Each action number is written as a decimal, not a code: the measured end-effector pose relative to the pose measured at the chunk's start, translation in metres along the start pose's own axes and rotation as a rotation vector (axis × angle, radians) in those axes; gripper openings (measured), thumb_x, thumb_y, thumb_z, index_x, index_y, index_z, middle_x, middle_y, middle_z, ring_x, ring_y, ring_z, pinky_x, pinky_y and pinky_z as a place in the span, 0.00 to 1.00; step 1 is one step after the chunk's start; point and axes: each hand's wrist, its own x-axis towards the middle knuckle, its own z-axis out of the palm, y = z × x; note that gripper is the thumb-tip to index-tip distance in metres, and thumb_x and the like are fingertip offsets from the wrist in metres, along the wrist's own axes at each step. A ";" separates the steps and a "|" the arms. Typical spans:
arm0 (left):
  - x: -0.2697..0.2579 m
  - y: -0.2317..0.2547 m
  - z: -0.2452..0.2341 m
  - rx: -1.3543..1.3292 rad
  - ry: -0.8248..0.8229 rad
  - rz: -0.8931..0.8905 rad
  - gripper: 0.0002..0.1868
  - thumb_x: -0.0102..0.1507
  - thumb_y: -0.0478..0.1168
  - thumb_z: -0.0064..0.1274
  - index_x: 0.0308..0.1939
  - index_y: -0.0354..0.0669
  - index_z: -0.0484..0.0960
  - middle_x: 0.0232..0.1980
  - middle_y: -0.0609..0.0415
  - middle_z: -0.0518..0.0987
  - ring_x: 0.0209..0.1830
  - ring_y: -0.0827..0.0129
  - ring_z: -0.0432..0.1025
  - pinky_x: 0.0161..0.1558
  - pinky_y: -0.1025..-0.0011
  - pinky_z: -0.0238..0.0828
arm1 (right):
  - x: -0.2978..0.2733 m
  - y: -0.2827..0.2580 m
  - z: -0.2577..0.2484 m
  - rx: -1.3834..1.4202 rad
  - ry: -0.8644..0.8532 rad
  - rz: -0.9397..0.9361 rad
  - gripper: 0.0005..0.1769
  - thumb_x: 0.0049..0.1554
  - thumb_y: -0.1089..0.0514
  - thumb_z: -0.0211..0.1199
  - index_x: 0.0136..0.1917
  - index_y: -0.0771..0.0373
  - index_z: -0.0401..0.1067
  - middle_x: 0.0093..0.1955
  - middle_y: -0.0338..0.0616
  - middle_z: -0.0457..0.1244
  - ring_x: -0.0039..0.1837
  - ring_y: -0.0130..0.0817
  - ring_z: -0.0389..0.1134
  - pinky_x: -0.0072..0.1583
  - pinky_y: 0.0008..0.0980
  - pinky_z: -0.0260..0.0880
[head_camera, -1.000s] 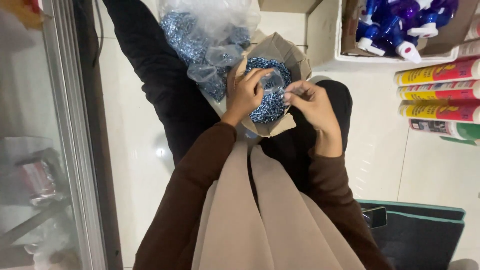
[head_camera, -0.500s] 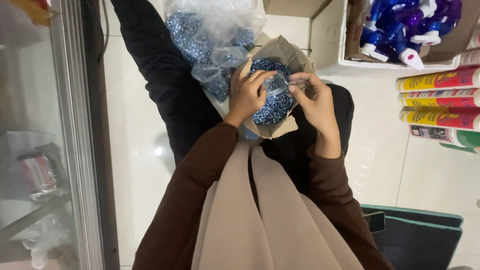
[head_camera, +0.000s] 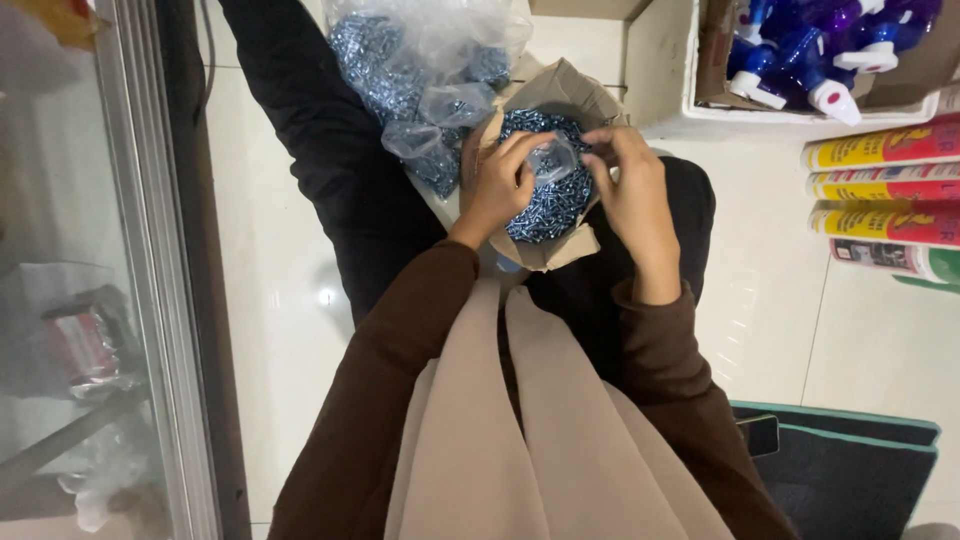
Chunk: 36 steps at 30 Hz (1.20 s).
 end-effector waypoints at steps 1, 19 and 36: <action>0.003 0.000 -0.001 0.002 0.002 -0.002 0.29 0.59 0.24 0.39 0.60 0.48 0.81 0.49 0.53 0.80 0.50 0.53 0.76 0.53 0.62 0.73 | -0.001 0.005 -0.001 0.002 -0.003 -0.001 0.08 0.63 0.71 0.64 0.56 0.73 0.72 0.47 0.62 0.66 0.48 0.62 0.71 0.49 0.51 0.73; 0.004 0.006 -0.005 0.069 -0.234 -0.242 0.30 0.65 0.22 0.38 0.68 0.54 0.71 0.61 0.56 0.76 0.26 0.76 0.62 0.31 0.77 0.57 | -0.098 0.203 0.236 -0.921 -0.522 -0.193 0.20 0.73 0.53 0.43 0.46 0.58 0.73 0.36 0.38 0.67 0.38 0.26 0.68 0.46 0.30 0.68; 0.005 0.016 -0.012 0.089 -0.234 -0.212 0.28 0.65 0.24 0.35 0.66 0.48 0.72 0.63 0.52 0.74 0.40 0.68 0.74 0.39 0.73 0.67 | -0.037 0.102 0.139 -0.061 -0.865 0.225 0.09 0.54 0.60 0.65 0.41 0.71 0.73 0.41 0.52 0.67 0.47 0.45 0.67 0.50 0.42 0.65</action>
